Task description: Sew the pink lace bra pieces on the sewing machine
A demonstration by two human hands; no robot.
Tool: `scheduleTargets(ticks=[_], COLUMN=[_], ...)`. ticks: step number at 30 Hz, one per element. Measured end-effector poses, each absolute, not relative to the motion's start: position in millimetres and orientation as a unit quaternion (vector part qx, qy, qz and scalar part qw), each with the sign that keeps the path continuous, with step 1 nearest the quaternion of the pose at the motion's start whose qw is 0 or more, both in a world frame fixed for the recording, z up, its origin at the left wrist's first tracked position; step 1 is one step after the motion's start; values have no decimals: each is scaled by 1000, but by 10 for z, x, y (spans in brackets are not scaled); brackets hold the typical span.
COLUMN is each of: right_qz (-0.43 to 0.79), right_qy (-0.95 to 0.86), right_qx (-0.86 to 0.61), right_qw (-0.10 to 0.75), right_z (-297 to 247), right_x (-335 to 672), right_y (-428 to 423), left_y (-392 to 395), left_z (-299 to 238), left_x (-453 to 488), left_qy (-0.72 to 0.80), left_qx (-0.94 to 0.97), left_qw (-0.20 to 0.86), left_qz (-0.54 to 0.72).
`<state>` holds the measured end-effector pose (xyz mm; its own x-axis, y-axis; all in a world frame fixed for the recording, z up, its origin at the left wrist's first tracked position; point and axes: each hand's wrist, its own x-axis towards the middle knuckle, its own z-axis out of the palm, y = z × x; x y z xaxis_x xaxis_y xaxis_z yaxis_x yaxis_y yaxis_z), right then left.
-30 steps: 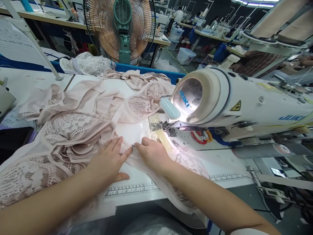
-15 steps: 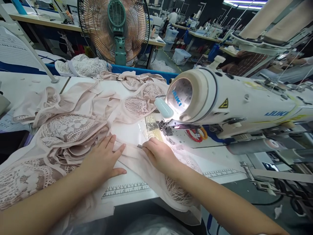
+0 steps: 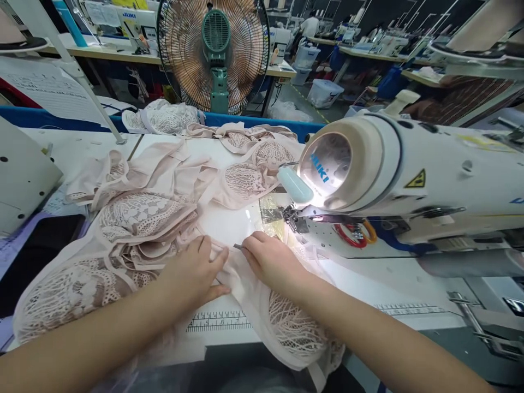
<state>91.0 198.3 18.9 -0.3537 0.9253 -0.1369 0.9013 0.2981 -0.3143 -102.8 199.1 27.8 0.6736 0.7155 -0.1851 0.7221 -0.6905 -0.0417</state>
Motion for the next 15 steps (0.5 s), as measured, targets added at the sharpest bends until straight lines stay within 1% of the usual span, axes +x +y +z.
scheduleTargets(ticks=[1, 3, 8, 15], right_qz=[150, 126, 93, 81], right_qy=[-811, -828, -854, -863], right_qx=[-565, -546, -511, -498], right_qw=[10, -6, 26, 18], right_z=[198, 186, 71, 12], right_x=[872, 788, 643, 622], right_y=[2019, 2075, 2143, 2165], left_y=[1983, 1979, 2001, 1996], left_z=[289, 311, 336, 320], left_x=[-1027, -1022, -1003, -1021], left_qy=[394, 391, 389, 389], left_qx=[913, 910, 905, 905], left_qw=[22, 33, 48, 45], left_qz=[-108, -137, -168, -166])
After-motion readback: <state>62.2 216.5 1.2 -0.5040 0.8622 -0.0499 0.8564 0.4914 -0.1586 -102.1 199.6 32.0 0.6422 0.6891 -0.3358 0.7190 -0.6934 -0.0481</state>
